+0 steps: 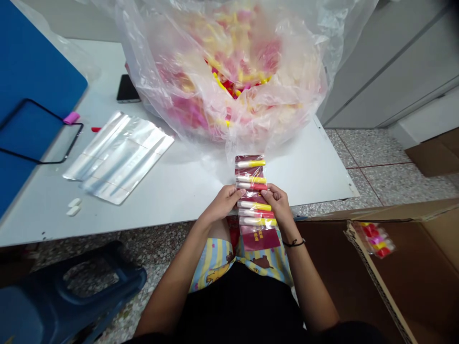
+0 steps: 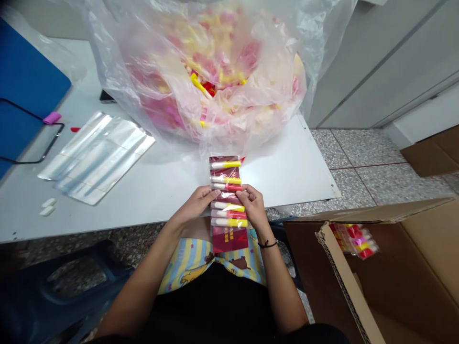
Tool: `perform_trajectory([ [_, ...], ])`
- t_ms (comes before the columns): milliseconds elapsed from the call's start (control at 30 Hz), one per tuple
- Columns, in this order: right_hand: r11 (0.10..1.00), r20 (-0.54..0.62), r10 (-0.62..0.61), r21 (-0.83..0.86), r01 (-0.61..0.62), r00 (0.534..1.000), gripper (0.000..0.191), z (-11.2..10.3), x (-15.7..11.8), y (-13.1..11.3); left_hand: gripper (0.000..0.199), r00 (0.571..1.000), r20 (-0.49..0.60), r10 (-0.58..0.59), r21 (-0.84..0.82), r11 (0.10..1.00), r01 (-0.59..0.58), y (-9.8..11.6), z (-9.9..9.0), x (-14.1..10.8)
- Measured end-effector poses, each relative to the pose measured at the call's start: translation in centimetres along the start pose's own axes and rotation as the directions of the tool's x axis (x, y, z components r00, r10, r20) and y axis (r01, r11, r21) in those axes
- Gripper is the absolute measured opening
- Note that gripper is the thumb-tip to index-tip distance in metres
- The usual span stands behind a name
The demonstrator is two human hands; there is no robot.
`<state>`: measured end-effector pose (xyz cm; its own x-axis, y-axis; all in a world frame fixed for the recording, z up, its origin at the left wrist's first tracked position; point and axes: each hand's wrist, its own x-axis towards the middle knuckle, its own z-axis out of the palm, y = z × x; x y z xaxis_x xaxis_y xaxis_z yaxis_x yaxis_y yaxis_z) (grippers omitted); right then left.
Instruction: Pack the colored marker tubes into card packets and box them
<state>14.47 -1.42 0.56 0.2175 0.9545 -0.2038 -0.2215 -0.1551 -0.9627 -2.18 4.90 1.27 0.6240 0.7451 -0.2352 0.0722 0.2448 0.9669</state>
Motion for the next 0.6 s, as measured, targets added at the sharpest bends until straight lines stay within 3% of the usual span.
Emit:
perform_trajectory([
  [233, 1.000, -0.047, 0.001, 0.006, 0.000, 0.999, 0.023, 0.33, -0.06, -0.61, 0.037, 0.997, -0.074, 0.035, -0.008, 0.999, -0.036, 0.42, 0.51, 0.28],
  [467, 1.000, 0.012, -0.026, 0.000, 0.026, 1.000, 0.020, 0.33, -0.05, 0.00, 0.038, 1.000, -0.005, 0.015, -0.066, 0.998, -0.015, -0.14, 0.36, -0.15],
  [600, 0.999, -0.057, -0.030, -0.020, 0.029, 0.998, 0.019, 0.35, -0.19, -0.14, 0.039, 0.999, 0.034, 0.021, -0.023, 1.000, -0.020, -0.28, 0.25, -0.08],
])
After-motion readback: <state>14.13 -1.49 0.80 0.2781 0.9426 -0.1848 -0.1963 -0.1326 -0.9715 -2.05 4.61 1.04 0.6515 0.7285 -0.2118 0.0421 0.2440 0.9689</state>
